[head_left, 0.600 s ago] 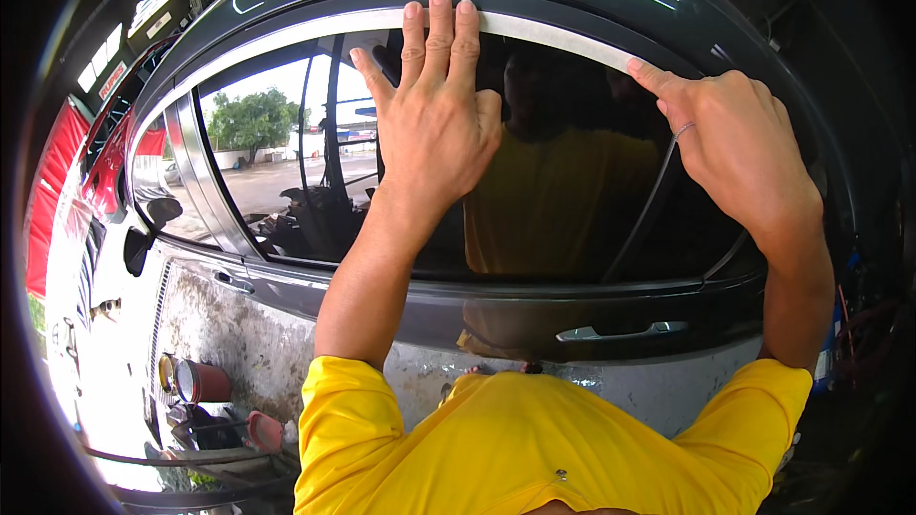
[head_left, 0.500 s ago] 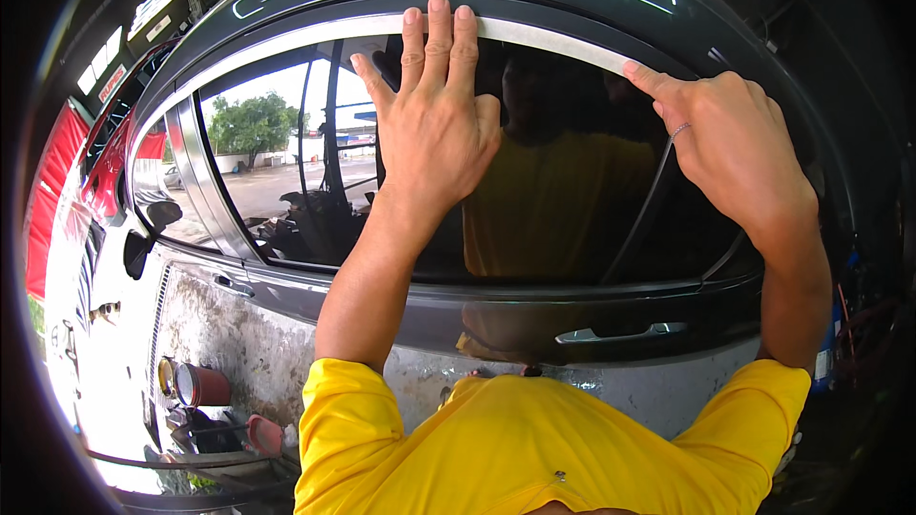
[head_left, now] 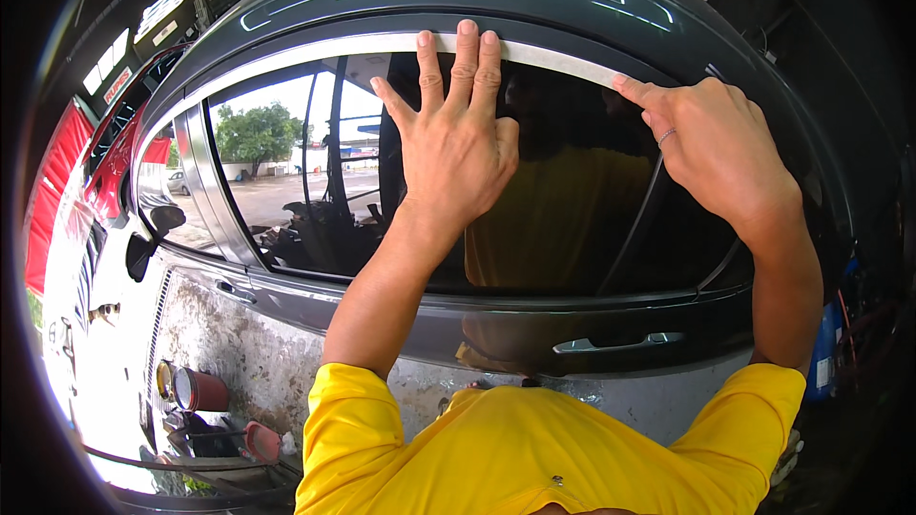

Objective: The person applies a strip of white tape along the upper edge of a car's rear side window. They smooth the tape with their fingers to ensure it adheres properly along the window frame.

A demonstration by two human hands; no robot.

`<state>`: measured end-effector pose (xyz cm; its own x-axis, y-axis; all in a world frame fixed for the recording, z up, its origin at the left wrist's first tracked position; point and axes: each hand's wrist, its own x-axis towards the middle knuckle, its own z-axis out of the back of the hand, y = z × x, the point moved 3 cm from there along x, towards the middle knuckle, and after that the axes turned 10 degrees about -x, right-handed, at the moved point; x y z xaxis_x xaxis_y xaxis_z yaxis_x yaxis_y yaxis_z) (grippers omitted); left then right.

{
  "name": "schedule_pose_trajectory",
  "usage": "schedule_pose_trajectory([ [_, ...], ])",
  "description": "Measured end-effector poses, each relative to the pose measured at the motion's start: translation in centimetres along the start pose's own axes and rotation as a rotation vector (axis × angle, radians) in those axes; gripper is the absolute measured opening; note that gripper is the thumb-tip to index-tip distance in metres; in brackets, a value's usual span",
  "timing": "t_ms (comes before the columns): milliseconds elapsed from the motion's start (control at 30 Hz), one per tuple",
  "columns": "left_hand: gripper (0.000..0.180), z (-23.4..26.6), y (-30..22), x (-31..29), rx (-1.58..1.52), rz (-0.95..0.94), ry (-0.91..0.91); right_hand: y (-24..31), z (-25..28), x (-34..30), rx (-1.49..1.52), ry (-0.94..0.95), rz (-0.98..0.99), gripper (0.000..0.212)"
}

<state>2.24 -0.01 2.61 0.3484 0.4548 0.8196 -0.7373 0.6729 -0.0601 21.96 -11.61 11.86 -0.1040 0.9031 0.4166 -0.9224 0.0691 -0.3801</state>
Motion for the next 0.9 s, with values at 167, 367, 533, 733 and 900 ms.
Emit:
schedule_pose_trajectory([
  [167, 0.079, -0.1, -0.4, 0.0, -0.012, -0.036, -0.027, 0.0, 0.2, -0.1, -0.001, 0.007, 0.009, 0.035],
  [367, 0.079, -0.3, -0.9, 0.1, -0.026, -0.035, -0.033, -0.1, 0.3, -0.1, 0.028, 0.009, 0.011, 0.035],
  [533, 0.078, -0.7, -2.0, 0.1, -0.033, -0.067, -0.037, -0.5, -0.1, 0.0, 0.053, -0.013, 0.024, 0.034],
  [733, 0.078, -1.3, -4.0, 0.4, -0.063, -0.102, -0.032, -1.0, -0.4, -0.3, 0.112, -0.014, 0.026, 0.035],
  [900, 0.079, -1.2, -4.8, 0.5, -0.107, -0.084, -0.023, -2.5, -0.9, -1.8, 0.160, -0.136, 0.095, 0.036],
])
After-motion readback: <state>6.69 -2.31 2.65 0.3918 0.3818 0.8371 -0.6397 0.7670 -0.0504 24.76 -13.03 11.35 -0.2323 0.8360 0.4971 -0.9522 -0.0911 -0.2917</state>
